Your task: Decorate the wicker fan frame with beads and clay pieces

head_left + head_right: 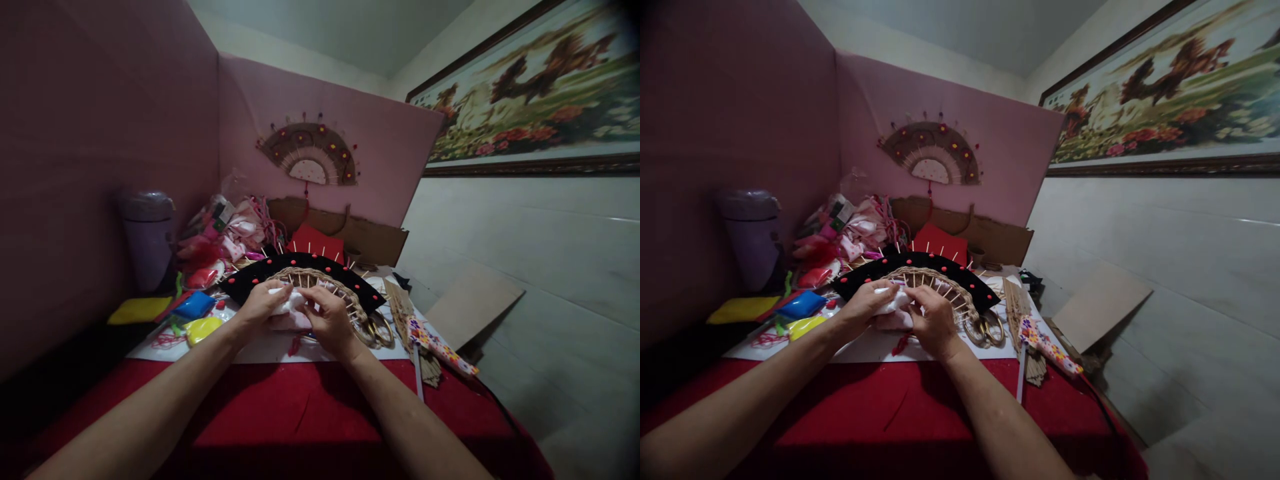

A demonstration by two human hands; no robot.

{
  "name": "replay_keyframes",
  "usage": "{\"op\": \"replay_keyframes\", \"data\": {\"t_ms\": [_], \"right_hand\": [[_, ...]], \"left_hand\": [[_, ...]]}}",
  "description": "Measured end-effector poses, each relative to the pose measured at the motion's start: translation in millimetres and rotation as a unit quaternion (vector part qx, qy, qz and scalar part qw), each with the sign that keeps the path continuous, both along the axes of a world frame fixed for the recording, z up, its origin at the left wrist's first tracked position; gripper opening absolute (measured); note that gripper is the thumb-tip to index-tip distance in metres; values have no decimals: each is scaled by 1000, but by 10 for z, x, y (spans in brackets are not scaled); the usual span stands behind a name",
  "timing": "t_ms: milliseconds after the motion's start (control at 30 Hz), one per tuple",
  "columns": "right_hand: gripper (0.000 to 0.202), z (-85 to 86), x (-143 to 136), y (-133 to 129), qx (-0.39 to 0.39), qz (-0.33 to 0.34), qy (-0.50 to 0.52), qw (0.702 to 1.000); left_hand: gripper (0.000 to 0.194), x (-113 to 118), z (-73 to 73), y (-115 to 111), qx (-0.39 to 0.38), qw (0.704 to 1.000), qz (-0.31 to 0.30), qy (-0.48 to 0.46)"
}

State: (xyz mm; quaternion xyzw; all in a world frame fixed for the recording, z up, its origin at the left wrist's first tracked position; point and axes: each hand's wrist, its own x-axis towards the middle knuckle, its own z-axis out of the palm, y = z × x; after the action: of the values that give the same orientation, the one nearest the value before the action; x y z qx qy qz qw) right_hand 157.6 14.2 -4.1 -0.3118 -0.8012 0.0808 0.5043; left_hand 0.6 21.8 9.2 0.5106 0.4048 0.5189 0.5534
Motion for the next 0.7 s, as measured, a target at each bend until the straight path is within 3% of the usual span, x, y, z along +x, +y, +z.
{"op": "replay_keyframes", "data": {"t_ms": [133, 367, 700], "right_hand": [[20, -22, -27, 8, -48, -9, 10, 999], [23, -33, -52, 18, -98, 45, 85, 991], [24, -6, -79, -57, -73, 35, -5, 997]], "left_hand": [[54, -8, -32, 18, -4, 1000, -14, -8], [52, -15, -40, 35, 9, 999, -40, -19], [50, 25, -50, -19, -20, 999, -42, -25]]}}
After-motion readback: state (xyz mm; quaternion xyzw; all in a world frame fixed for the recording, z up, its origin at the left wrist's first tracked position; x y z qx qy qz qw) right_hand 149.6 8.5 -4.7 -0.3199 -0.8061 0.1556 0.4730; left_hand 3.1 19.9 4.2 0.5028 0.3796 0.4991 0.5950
